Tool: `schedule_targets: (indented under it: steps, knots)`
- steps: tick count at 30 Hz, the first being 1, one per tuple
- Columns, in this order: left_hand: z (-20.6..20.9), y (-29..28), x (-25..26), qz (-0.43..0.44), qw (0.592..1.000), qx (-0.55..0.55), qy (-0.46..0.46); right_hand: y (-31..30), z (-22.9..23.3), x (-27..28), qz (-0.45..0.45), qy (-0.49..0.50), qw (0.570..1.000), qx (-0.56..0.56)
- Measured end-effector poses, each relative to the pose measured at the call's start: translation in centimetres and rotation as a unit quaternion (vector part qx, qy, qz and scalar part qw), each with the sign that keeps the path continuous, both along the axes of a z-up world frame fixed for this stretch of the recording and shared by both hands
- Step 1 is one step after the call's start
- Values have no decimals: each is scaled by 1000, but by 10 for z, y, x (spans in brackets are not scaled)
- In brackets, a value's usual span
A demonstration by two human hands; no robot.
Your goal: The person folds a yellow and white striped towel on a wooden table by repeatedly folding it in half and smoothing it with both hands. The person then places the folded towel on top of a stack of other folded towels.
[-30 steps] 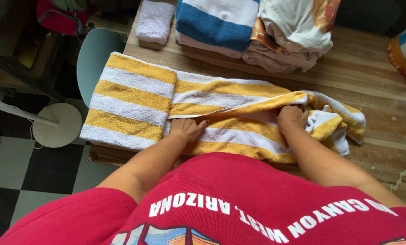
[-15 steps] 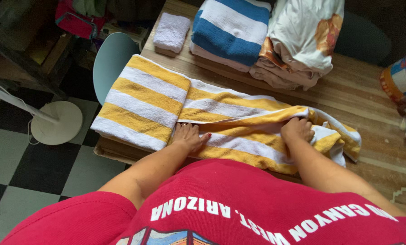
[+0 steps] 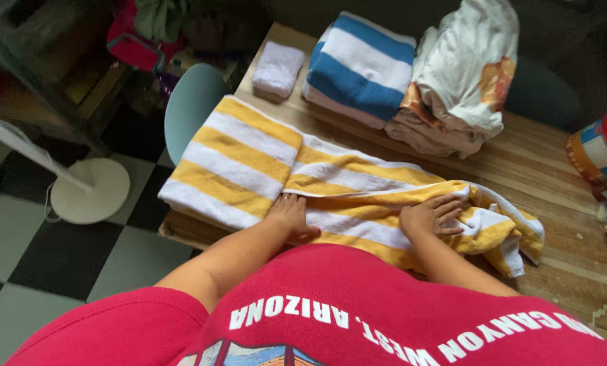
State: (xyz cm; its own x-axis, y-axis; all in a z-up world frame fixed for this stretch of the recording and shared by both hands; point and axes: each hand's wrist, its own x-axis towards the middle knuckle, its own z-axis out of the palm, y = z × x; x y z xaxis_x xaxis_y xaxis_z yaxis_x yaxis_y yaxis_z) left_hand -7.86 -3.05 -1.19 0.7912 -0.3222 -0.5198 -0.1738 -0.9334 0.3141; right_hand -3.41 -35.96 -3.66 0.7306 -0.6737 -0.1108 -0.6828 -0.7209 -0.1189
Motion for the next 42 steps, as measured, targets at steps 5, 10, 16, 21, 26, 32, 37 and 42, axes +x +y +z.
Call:
schedule_targets:
  steps: [5, 10, 16, 21, 26, 32, 37, 42]
  knots:
    - [10, -5, 10, 1, 998, 26, 53, 36, 11, -19, 246, 32, 968, -49]
    - [15, -10, 12, -9, 997, 47, 64, 57, 5, -56, 532, -62, 844, -26]
    - [16, -26, 15, -7, 988, 112, 108, 50, -15, -77, 680, 50, 723, 114]
    - [23, -44, 36, -72, 976, 139, 150, 14, -24, -81, 617, 233, 751, -26]
    - [24, -55, 41, 46, 978, 109, 172, -43, 10, -85, 417, 110, 900, 67]
    - [8, -49, 14, 6, 998, 16, 59, -1, 45, -57, 152, 190, 968, -68]
    - [0, -45, 12, -22, 999, 19, 45, 54, 12, -57, 533, 99, 832, 123]
    - [-9, -34, 12, 12, 999, 42, 26, 17, -14, -71, 534, 142, 826, 114]
